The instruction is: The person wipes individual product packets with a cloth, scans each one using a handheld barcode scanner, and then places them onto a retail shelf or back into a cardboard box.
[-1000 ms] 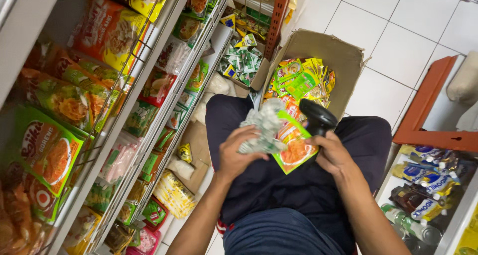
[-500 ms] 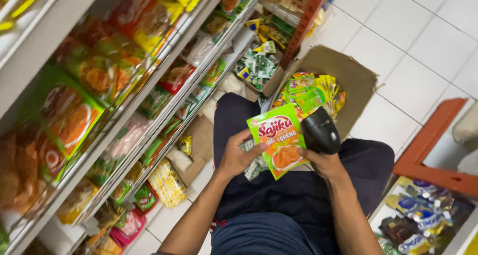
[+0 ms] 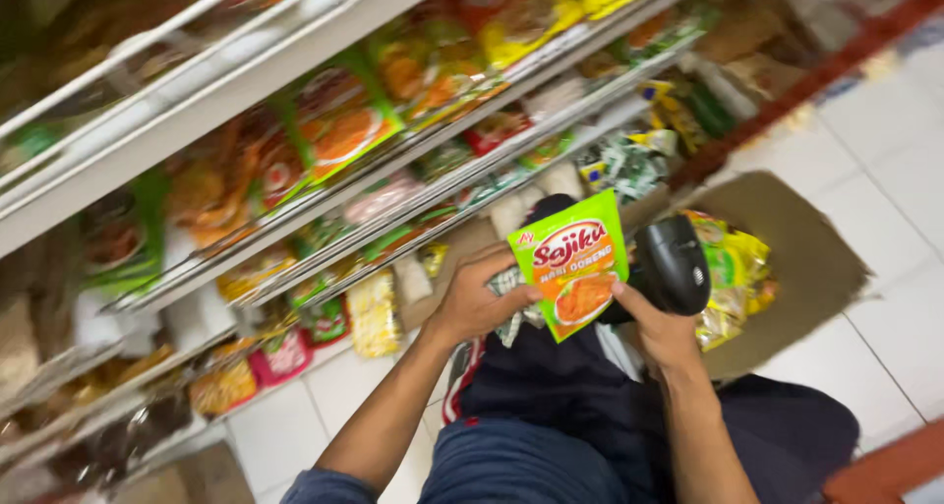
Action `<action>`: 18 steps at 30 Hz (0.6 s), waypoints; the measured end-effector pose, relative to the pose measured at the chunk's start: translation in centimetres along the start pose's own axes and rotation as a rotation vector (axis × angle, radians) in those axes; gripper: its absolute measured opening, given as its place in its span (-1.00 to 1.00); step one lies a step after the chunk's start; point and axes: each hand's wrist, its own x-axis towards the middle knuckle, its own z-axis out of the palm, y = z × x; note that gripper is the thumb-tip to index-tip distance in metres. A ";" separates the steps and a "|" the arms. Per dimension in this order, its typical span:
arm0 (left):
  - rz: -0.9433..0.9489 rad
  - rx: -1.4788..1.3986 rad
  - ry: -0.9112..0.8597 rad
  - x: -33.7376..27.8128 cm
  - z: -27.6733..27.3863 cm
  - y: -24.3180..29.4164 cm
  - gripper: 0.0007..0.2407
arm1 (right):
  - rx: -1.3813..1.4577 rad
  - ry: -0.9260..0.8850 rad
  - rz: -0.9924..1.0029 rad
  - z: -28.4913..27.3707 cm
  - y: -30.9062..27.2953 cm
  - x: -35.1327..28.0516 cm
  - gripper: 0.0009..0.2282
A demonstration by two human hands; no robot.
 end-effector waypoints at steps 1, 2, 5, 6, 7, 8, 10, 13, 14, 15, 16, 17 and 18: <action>-0.003 0.003 0.038 -0.7 -0.7 0.0 -0.61 | -0.044 -0.010 -0.010 1.0 -0.4 0.3 -0.59; -0.017 -0.001 0.068 -1.3 -1.4 -0.1 -0.57 | -0.042 -0.027 -0.031 2.3 -0.8 0.7 -0.59; -0.083 0.008 0.150 -3.4 -3.6 0.0 -0.49 | 0.028 -0.073 -0.075 6.6 -2.7 1.5 -0.59; -0.119 0.028 0.169 -4.1 -4.4 0.1 -0.48 | 0.096 -0.083 -0.077 8.3 -3.3 1.9 -0.60; -0.155 0.046 0.189 -4.7 -5.0 0.2 -0.48 | 0.163 -0.095 -0.079 9.9 -3.8 2.3 -0.60; -0.165 0.050 0.238 -5.2 -5.4 0.2 -0.50 | 0.212 -0.109 -0.068 11.4 -4.4 2.8 -0.58; -0.183 0.059 0.334 -6.0 -6.5 0.1 -0.56 | 0.315 -0.137 -0.046 14.2 -5.3 3.7 -0.54; -0.218 -0.028 0.467 -6.5 -7.8 0.2 -0.60 | 0.330 -0.181 -0.021 17.8 -6.7 4.9 -0.54; -0.203 -0.043 0.491 -6.5 -8.3 0.2 -0.61 | 0.333 -0.191 -0.026 18.7 -7.1 5.1 -0.53; -0.187 -0.059 0.514 -6.4 -8.8 0.3 -0.63 | 0.336 -0.201 -0.032 19.6 -7.5 5.3 -0.52; -0.170 -0.077 0.535 -6.3 -9.2 0.3 -0.64 | 0.336 -0.208 -0.037 20.3 -8.0 5.5 -0.52; -0.149 -0.038 0.555 -6.1 -9.7 0.4 -0.64 | 0.378 -0.220 -0.033 21.0 -8.4 5.6 -0.52; -0.126 -0.001 0.575 -5.9 -10.2 0.5 -0.64 | 0.419 -0.230 -0.030 21.6 -8.8 5.8 -0.53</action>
